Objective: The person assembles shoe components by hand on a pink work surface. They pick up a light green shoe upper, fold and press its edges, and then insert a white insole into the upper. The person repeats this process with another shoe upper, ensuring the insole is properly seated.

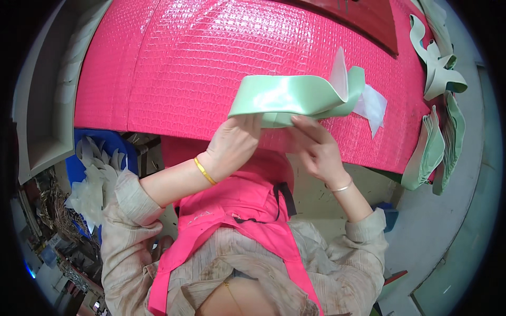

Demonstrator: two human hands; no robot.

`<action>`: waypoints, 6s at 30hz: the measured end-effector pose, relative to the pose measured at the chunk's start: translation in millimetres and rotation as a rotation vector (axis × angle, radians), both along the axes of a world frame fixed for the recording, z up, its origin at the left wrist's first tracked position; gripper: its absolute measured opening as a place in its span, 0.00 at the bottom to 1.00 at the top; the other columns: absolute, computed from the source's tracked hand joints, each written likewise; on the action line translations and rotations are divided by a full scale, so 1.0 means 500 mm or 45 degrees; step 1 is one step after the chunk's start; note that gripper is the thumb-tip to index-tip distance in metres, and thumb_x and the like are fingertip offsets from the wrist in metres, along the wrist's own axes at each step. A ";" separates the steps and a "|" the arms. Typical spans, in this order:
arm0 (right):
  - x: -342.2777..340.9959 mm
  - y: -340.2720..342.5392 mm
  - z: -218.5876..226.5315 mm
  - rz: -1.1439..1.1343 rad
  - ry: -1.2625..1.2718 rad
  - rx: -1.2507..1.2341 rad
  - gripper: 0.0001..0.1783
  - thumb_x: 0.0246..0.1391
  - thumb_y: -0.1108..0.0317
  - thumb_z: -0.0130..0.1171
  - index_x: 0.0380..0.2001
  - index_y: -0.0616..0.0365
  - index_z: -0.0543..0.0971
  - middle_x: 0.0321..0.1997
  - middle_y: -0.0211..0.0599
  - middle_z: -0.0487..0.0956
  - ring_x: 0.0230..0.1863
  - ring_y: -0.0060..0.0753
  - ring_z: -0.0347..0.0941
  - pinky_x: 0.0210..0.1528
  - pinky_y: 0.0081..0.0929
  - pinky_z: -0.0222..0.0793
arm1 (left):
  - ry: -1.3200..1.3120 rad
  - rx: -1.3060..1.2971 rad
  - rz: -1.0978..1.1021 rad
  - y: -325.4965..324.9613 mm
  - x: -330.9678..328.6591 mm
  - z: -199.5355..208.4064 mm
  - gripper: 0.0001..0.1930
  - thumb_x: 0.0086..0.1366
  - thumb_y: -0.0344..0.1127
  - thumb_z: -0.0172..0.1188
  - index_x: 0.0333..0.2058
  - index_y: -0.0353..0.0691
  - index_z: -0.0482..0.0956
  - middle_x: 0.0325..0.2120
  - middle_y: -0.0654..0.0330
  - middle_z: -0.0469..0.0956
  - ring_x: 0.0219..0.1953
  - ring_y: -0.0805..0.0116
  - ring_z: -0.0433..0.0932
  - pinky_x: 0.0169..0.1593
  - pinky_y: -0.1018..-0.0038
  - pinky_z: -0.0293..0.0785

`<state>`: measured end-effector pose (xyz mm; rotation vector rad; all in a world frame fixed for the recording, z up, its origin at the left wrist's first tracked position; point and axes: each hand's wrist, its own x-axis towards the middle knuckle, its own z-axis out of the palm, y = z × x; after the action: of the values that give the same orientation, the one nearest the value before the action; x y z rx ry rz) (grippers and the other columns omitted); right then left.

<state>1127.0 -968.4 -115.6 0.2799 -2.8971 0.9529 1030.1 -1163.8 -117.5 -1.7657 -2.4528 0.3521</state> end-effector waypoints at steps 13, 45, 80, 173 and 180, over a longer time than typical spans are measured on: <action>-0.286 -0.122 0.083 -0.025 0.122 -0.560 0.20 0.48 0.71 0.56 0.46 0.62 0.70 0.44 0.44 0.71 0.44 0.38 0.70 0.45 0.28 0.66 | -2.054 1.829 1.180 -0.144 0.003 0.036 0.28 0.63 0.31 0.48 0.59 0.33 0.50 0.57 0.51 0.54 0.57 0.61 0.59 0.58 0.70 0.57; -0.319 -0.100 0.073 -0.041 -0.068 -0.480 0.12 0.43 0.79 0.52 0.35 0.61 0.72 0.26 0.32 0.75 0.28 0.24 0.72 0.33 0.21 0.67 | -0.302 0.699 0.572 -0.068 -0.180 0.144 0.19 0.46 0.46 0.66 0.29 0.39 0.70 0.23 0.58 0.71 0.30 0.62 0.73 0.35 0.67 0.65; -0.434 -0.241 0.143 0.601 0.267 0.190 0.21 0.35 0.68 0.64 0.37 0.57 0.74 0.39 0.35 0.72 0.46 0.38 0.67 0.51 0.33 0.61 | -1.218 1.369 0.725 -0.218 0.020 -0.012 0.05 0.55 0.29 0.55 0.26 0.33 0.76 0.20 0.54 0.73 0.27 0.57 0.73 0.33 0.69 0.68; -0.431 -0.181 0.099 0.697 -0.898 0.193 0.23 0.42 0.70 0.63 0.44 0.60 0.72 0.30 0.32 0.76 0.33 0.27 0.72 0.37 0.25 0.68 | -0.825 1.099 0.220 -0.058 0.024 0.016 0.10 0.49 0.35 0.59 0.25 0.34 0.73 0.25 0.55 0.71 0.33 0.59 0.72 0.37 0.66 0.69; -0.401 -0.187 0.051 0.762 -0.575 0.300 0.13 0.36 0.74 0.61 0.30 0.64 0.73 0.25 0.49 0.75 0.30 0.49 0.73 0.33 0.38 0.67 | -0.627 0.877 0.592 -0.161 0.030 -0.018 0.25 0.49 0.30 0.60 0.46 0.26 0.67 0.44 0.46 0.67 0.45 0.52 0.68 0.49 0.65 0.67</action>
<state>926.4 -1062.1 -90.0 1.1374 -3.4202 0.8080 1045.2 -1244.4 -126.3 -1.0694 -2.7705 -0.9015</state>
